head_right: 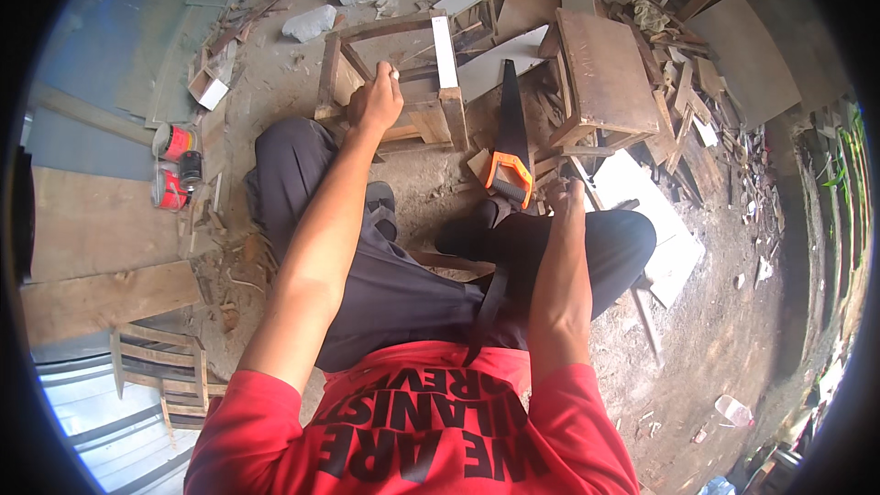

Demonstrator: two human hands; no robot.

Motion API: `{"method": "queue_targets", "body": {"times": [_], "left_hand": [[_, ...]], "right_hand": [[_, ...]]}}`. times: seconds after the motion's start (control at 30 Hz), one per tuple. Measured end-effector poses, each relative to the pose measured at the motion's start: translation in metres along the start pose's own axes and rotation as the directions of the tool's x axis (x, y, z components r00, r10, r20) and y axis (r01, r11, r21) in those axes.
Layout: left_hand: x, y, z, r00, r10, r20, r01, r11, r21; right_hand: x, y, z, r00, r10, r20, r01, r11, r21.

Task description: The person assembles a wooden frame by hand, aligning pieces and securing them with nails using a hammer. They adjust the frame and hammer nails into place while sitting on the floor.

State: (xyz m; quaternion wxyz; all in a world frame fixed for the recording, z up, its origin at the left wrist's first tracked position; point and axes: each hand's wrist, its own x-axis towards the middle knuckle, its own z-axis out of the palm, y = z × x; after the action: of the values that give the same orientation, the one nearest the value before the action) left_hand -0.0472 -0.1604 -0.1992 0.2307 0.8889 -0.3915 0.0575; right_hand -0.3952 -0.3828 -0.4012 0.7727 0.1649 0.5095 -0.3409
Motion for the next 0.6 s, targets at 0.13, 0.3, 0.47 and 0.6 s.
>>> {"method": "queue_targets", "body": {"times": [0.13, 0.3, 0.47, 0.6], "left_hand": [[-0.005, 0.026, 0.002, 0.981, 0.003, 0.192, -0.004, 1.0, 0.001], [0.003, 0.006, -0.001, 0.893, -0.15, 0.423, 0.166, 0.986, -0.002], [0.024, 0.024, -0.006, 0.73, -0.212, 0.65, 0.291, 0.956, -0.015], [0.036, 0.006, -0.003, 0.906, -0.174, 0.386, 0.256, 0.951, -0.172]], "right_hand": [[-0.006, -0.018, -0.006, 0.992, -0.001, 0.128, -0.03, 0.97, 0.242], [-0.024, 0.015, 0.01, 0.989, 0.049, 0.14, -0.084, 0.963, 0.256], [-0.011, -0.004, 0.006, 0.98, 0.113, 0.167, -0.168, 0.914, 0.37], [0.001, 0.004, 0.006, 0.979, 0.055, 0.196, -0.124, 0.925, 0.36]]}}
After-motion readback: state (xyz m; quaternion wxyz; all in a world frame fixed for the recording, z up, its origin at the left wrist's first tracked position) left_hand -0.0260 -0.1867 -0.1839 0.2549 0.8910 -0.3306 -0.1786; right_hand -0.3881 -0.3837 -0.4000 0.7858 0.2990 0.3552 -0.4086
